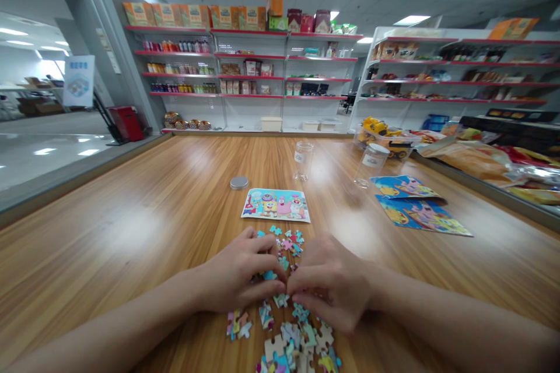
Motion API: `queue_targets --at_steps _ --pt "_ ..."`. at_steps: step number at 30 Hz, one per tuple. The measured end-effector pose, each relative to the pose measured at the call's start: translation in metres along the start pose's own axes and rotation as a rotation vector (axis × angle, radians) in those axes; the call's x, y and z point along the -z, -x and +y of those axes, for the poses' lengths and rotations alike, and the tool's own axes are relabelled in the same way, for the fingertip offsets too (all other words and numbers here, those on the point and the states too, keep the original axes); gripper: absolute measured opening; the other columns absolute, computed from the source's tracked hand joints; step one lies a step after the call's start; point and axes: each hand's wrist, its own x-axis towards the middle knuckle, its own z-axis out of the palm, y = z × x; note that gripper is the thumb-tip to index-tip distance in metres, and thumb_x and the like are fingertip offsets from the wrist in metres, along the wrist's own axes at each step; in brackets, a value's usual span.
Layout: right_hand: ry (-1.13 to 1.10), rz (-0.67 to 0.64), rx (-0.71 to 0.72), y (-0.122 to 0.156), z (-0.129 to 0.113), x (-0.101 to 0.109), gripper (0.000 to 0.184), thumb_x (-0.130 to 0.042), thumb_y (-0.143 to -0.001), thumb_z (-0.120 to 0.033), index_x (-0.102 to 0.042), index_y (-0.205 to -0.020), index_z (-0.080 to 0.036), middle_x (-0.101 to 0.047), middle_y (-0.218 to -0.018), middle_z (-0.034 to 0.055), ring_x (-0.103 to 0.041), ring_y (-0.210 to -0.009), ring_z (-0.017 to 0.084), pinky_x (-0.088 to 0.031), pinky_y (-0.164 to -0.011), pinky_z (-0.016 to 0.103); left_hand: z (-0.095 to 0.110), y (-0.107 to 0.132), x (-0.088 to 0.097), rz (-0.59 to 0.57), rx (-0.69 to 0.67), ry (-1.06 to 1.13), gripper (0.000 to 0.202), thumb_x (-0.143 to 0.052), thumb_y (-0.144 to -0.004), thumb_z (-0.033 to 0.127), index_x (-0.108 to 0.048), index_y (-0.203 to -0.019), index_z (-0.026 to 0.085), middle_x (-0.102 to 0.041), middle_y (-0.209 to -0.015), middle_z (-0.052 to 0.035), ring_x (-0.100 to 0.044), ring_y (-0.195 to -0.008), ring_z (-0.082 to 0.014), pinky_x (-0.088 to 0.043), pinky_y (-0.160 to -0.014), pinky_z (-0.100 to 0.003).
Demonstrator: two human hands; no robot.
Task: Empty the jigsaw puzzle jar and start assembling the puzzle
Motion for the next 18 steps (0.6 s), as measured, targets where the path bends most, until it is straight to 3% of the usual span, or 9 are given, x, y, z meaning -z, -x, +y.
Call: queue_targets --at_steps 3,5,9,11,18 --pt "0.031 -0.024 0.05 0.0 -0.003 -0.002 0.012 -0.052 -0.082 -0.02 -0.063 -0.079 -0.018 -0.059 -0.054 -0.0029 -0.052 -0.045 0.009 -0.031 -0.045 0.026 0.001 0.0 0.002 -0.02 0.025 0.022 0.011 -0.059 -0.096 0.026 -0.065 -0.104 0.021 -0.06 -0.096 -0.0028 -0.052 -0.085 -0.017 -0.031 -0.079 -0.032" --pt "-0.008 -0.067 0.067 0.0 -0.004 -0.004 0.014 -0.053 -0.085 -0.025 -0.066 -0.083 -0.018 -0.061 -0.055 -0.0026 -0.054 -0.047 0.009 -0.032 -0.046 0.025 0.003 0.001 0.004 -0.04 0.006 0.049 0.012 -0.057 -0.097 0.029 -0.065 -0.099 0.021 -0.061 -0.095 -0.0034 -0.053 -0.084 -0.0171 -0.031 -0.079 -0.033" --pt "-0.089 -0.106 0.066 0.002 -0.003 -0.009 0.031 -0.058 -0.088 -0.047 -0.068 -0.084 -0.018 -0.061 -0.056 -0.0024 -0.055 -0.049 0.01 -0.032 -0.044 0.023 0.01 0.0 0.004 -0.044 -0.066 0.12 0.046 -0.057 -0.092 0.06 -0.062 -0.076 0.018 -0.061 -0.082 -0.0038 -0.052 -0.075 -0.0168 -0.031 -0.075 -0.035" --pt "-0.105 -0.11 0.046 0.003 -0.002 -0.011 0.036 -0.058 -0.087 -0.053 -0.069 -0.086 -0.018 -0.062 -0.058 -0.002 -0.056 -0.051 0.01 -0.034 -0.046 0.022 0.013 0.0 0.002 -0.059 -0.103 0.147 0.055 -0.055 -0.088 0.07 -0.06 -0.072 0.018 -0.061 -0.075 -0.0029 -0.052 -0.071 -0.0162 -0.031 -0.075 -0.036" --pt "-0.148 -0.122 -0.058 0.011 0.002 -0.017 0.034 -0.064 -0.082 -0.052 -0.066 -0.076 -0.019 -0.06 -0.055 -0.0023 -0.051 -0.046 0.01 -0.031 -0.045 0.021 0.018 0.0 -0.002 -0.131 -0.11 0.2 0.048 -0.055 -0.092 0.064 -0.062 -0.079 0.018 -0.069 -0.08 -0.0033 -0.061 -0.077 -0.0176 -0.031 -0.082 -0.039"
